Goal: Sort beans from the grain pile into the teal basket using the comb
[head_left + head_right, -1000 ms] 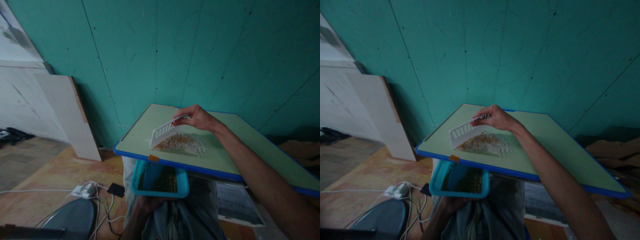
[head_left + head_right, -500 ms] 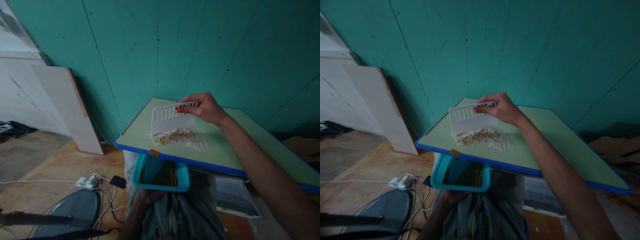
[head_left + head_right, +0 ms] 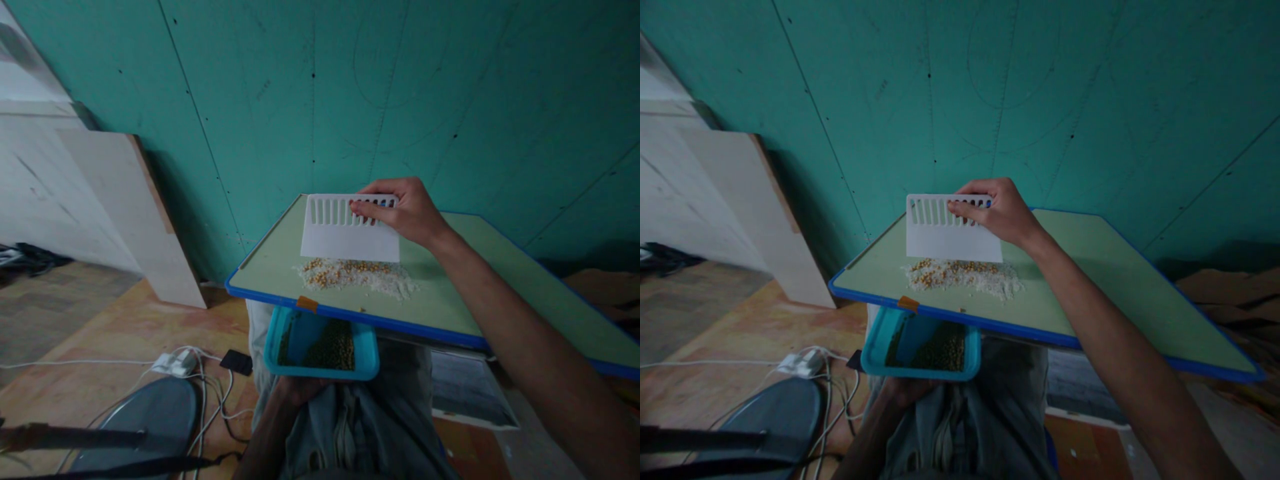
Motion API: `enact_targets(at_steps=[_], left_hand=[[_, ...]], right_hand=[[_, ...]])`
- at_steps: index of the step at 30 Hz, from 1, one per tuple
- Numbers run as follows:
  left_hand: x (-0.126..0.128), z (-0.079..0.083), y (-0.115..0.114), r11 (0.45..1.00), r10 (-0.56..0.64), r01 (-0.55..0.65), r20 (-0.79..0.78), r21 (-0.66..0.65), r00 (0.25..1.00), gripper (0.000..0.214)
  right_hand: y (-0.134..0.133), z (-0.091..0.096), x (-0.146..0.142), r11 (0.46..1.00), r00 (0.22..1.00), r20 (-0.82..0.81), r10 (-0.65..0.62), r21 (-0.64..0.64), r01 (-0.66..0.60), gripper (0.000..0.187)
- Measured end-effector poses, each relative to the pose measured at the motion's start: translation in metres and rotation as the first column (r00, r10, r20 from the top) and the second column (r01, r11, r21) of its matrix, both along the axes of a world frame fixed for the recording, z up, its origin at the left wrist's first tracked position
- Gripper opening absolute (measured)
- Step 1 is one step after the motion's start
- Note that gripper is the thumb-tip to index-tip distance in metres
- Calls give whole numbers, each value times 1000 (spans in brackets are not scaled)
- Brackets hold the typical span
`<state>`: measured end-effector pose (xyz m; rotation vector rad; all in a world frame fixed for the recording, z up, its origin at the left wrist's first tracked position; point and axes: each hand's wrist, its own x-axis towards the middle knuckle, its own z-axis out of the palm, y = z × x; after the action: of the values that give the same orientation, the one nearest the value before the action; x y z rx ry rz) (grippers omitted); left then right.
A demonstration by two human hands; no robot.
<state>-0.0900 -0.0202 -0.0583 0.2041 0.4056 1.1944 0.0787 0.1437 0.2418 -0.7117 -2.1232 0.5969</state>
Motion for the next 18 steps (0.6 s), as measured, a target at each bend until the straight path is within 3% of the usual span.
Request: enact_targets(at_steps=[8,18], left_hand=[[0,-3,0,1000,-11,13,-120,10,993,52],[3,5,0,999,-15,17,-66,29,998,55]], right_hand=[[5,-7,-2,998,999,-34,-11,-65,9,31],[4,-10,-3,991,998,27,51,-127,-47,28]])
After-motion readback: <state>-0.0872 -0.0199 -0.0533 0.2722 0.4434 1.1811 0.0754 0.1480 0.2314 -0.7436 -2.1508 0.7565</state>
